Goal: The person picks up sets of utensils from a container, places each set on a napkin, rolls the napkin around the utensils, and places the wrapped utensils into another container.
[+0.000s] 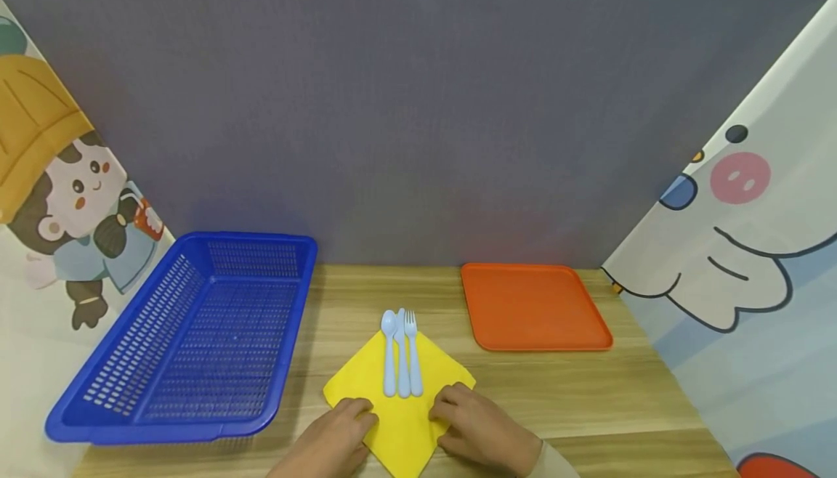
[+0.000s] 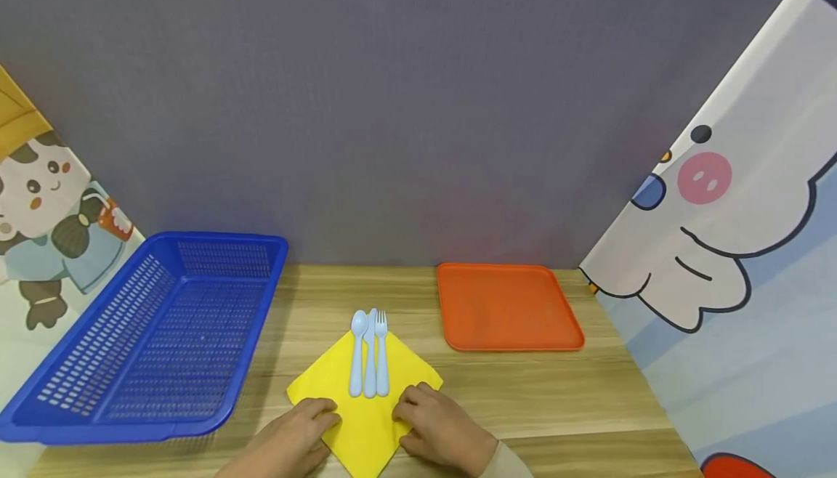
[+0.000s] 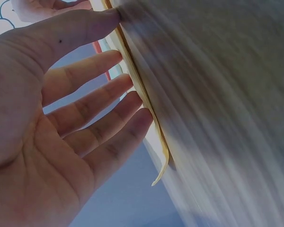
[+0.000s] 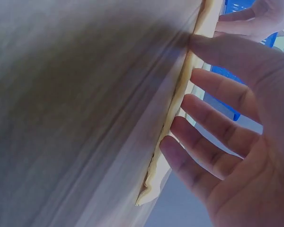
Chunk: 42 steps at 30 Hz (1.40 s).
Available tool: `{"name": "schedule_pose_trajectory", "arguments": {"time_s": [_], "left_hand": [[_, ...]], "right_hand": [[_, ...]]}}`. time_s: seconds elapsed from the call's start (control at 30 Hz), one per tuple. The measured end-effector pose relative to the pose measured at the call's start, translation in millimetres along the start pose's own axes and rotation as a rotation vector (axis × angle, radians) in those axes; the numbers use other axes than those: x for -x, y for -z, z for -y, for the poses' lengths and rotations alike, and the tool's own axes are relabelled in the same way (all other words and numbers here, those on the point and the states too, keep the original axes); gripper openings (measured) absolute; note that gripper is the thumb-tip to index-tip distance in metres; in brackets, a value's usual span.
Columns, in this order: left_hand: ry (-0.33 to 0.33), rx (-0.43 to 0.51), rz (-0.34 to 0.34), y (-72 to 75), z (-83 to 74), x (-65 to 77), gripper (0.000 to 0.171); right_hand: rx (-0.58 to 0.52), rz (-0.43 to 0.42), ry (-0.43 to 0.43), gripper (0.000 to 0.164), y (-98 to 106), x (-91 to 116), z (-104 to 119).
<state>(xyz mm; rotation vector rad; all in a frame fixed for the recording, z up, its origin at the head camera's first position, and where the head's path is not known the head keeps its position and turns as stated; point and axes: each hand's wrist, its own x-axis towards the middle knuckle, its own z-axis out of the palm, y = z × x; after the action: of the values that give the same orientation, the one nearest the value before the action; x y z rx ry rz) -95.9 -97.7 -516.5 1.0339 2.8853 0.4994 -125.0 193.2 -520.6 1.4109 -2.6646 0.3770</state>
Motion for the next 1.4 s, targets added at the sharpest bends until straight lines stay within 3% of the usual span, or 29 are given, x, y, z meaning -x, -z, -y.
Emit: {"name": "schedule_pose_trajectory", "arguments": {"time_s": [0.3, 0.5, 0.67, 0.77, 0.93, 1.13, 1.3, 1.4], "left_hand": [[0.007, 0.024, -0.001, -0.4, 1.3, 0.8, 0.030], [-0.010, 0.000, -0.044, -1.0, 1.0, 1.3, 0.031], [-0.011, -0.017, -0.081, -1.1, 0.4, 2.0, 0.038], [0.008, -0.030, -0.104, -0.9, 0.9, -0.2, 0.036], [0.043, -0.033, -0.192, 0.7, 4.0, -6.7, 0.013], [0.091, -0.057, -0.286, 0.7, 11.8, -16.6, 0.025], [0.143, -0.026, -0.283, 3.8, 16.1, -25.6, 0.031], [0.175, 0.012, -0.260, 5.4, 17.9, -30.0, 0.032]], "right_hand": [[0.003, -0.012, 0.003, 0.015, -1.5, -0.4, -1.1], [-0.002, -0.039, 0.006, 0.006, -2.7, -4.2, -2.7], [-0.051, -0.055, -0.040, 0.007, -4.1, -4.6, -4.9], [-0.077, -0.074, -0.064, 0.008, -4.3, -6.0, -6.9], [-0.098, -0.068, -0.117, 0.013, -1.0, -10.8, -8.9], [-0.149, -0.074, -0.163, 0.021, 3.4, -11.6, -15.3], [-0.221, -0.074, -0.205, 0.028, 4.3, -10.7, -26.7], [-0.230, -0.076, -0.201, 0.024, 4.4, -12.5, -32.3]]}}
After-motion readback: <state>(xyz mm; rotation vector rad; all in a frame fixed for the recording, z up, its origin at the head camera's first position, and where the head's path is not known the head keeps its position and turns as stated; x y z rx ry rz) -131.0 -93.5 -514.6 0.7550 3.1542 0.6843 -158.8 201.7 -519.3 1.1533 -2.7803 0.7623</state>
